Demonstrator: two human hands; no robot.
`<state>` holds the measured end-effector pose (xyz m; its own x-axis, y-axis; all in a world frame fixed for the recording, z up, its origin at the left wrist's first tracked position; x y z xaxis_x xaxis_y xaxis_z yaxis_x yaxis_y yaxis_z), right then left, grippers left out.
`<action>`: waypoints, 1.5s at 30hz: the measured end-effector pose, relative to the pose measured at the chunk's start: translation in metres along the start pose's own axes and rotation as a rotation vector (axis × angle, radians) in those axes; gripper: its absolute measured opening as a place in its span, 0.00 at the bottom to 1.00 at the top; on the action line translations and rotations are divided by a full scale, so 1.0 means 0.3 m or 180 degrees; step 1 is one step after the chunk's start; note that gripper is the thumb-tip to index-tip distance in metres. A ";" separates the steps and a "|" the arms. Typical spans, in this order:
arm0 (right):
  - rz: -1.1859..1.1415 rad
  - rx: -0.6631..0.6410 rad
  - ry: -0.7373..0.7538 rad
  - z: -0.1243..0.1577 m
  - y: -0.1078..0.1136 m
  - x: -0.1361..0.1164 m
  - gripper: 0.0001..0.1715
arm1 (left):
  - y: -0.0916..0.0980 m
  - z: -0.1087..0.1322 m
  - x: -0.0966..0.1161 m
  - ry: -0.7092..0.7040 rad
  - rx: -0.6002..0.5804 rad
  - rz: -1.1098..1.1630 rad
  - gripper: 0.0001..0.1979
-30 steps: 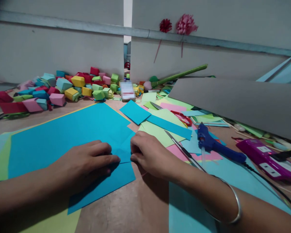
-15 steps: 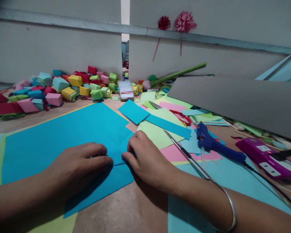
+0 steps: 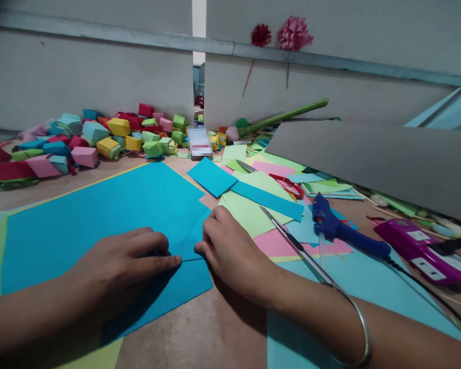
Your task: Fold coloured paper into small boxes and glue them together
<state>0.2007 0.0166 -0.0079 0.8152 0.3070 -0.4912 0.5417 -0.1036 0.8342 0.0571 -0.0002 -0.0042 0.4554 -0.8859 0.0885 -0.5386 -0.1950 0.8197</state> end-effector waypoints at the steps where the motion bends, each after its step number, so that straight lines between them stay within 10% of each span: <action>1: -0.0013 0.0006 -0.0006 0.001 0.001 0.001 0.13 | 0.000 -0.004 0.002 0.0020 -0.0090 0.0035 0.15; 30: -0.0256 -0.0432 -0.0192 -0.033 0.046 0.051 0.08 | 0.038 -0.023 0.033 -0.0091 -0.0303 0.0341 0.18; 35: -0.0138 -0.0352 0.0171 -0.026 0.052 0.032 0.05 | 0.060 -0.031 0.052 -0.0314 0.0228 -0.0016 0.17; 45: 0.0385 0.0303 0.1592 -0.018 0.076 0.003 0.26 | -0.002 -0.010 0.038 0.0288 -0.0490 -0.0285 0.17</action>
<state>0.2126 0.0197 0.0119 0.6881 0.6993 -0.1935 0.4849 -0.2447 0.8397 0.0647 -0.0088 -0.0019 0.5622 -0.8251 0.0561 -0.3815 -0.1985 0.9028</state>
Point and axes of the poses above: each hand's wrist, its own z-axis away from the middle knuckle, its own y-axis out of the back of the hand, x = y × z, the point moved 7 cm from there along -z, towards the middle knuckle, and after that the axes turned 15 degrees about x, right-handed, at the moved point
